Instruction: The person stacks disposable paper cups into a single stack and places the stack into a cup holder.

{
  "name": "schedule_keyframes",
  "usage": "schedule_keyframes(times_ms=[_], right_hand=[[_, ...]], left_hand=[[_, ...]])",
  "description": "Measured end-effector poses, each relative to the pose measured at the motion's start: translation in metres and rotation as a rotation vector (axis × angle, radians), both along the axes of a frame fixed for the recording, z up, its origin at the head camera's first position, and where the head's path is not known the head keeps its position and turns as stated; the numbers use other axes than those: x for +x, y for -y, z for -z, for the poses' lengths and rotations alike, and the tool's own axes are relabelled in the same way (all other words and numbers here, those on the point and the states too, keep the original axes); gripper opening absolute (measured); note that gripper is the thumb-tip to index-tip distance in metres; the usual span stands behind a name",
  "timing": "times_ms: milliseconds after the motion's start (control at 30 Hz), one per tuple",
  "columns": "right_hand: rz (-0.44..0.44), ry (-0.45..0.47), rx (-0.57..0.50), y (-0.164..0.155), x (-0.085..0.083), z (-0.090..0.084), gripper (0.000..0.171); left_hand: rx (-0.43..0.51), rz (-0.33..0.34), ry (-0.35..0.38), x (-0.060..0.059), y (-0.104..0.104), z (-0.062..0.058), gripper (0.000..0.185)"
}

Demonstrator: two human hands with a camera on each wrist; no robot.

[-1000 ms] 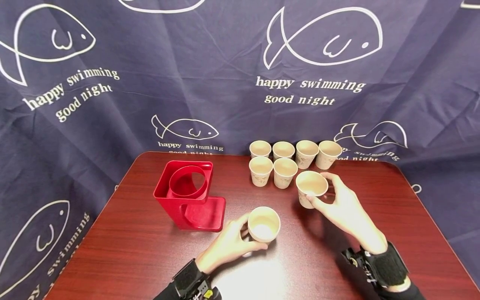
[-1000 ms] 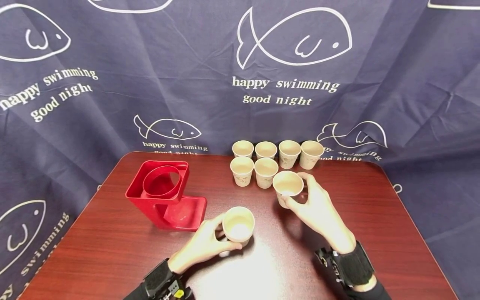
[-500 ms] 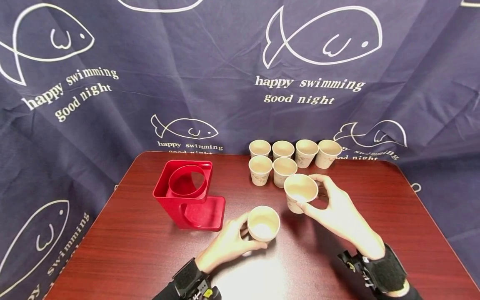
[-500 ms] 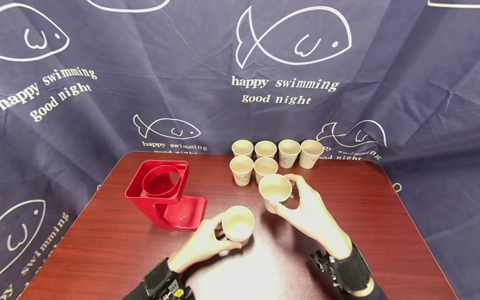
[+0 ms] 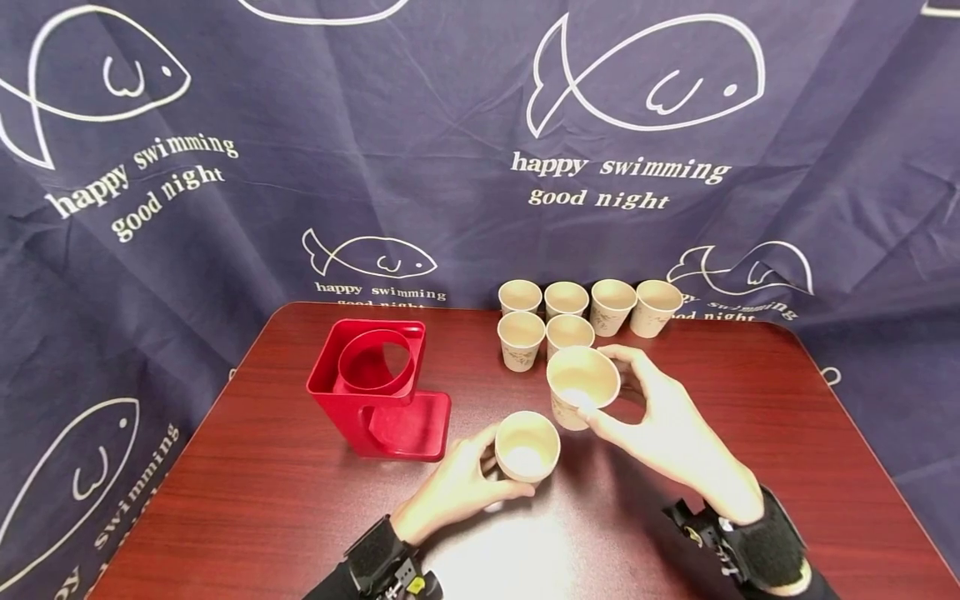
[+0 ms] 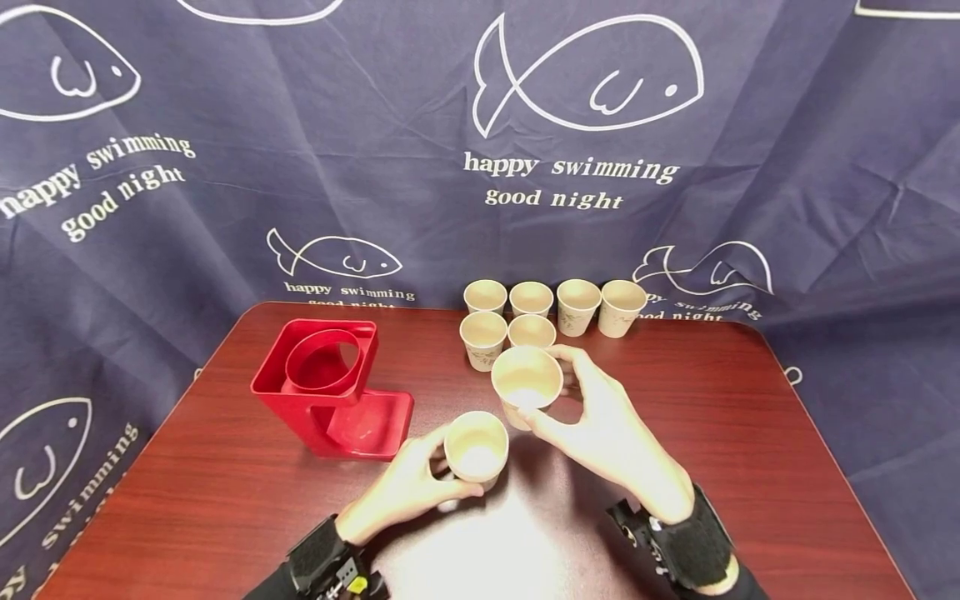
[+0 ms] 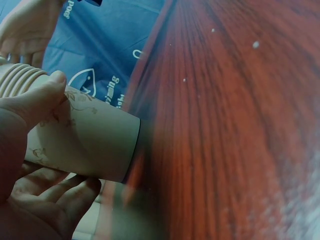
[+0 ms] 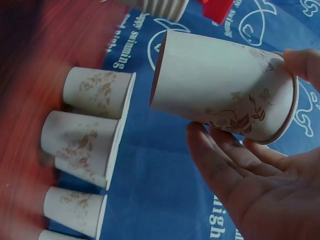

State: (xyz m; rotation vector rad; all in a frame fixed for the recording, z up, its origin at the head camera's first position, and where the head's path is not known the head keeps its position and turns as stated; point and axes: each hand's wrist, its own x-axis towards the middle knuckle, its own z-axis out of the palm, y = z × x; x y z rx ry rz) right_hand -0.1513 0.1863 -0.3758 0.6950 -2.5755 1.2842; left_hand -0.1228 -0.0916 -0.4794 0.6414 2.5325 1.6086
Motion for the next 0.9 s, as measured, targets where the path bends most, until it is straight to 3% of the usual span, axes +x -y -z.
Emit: schedule_keyframes(times_ms=[500,900], right_hand=[[-0.104,0.025,0.001,0.018,0.010,-0.015,0.074],[-0.228,0.061,0.005,0.034,0.021,-0.012,0.069]], left_hand=[[0.038,0.033,-0.003,-0.001,0.000,0.001,0.075],[0.012,0.029,0.001,-0.002,0.001,0.000,0.064]])
